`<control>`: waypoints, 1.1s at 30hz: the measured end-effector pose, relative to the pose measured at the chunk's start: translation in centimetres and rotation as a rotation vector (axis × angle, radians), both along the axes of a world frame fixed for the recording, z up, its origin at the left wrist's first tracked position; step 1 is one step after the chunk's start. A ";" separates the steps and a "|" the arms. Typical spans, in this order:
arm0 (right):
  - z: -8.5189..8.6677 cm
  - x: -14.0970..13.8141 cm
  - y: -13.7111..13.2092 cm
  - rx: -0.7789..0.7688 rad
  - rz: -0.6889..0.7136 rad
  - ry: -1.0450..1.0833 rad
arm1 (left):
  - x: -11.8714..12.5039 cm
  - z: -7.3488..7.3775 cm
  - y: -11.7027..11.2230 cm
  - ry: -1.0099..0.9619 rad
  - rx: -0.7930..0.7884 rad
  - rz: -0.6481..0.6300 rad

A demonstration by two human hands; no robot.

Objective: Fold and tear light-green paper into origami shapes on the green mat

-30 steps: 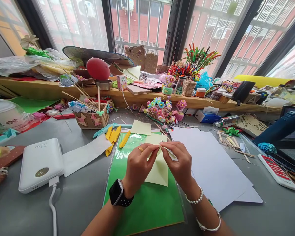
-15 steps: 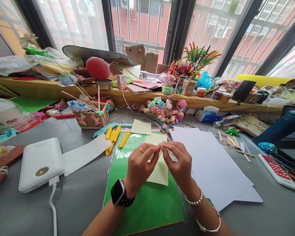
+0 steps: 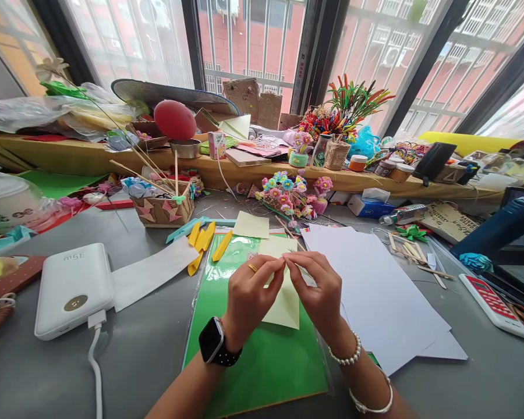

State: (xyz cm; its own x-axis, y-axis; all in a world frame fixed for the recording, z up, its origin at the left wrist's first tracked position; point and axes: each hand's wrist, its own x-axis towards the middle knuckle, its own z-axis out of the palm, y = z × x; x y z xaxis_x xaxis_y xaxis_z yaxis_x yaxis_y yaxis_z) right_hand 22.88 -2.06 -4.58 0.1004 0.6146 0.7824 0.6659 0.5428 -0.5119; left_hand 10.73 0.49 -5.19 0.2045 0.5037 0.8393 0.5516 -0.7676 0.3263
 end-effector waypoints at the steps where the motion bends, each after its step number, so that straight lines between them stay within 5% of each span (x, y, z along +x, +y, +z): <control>1: 0.0 0.0 0.0 0.003 0.000 0.002 | 0.0 0.0 0.0 0.001 0.003 0.003; 33: 0.2 -0.2 -0.2 -0.050 0.067 0.107 | 0.2 0.1 0.1 -0.110 0.017 -0.060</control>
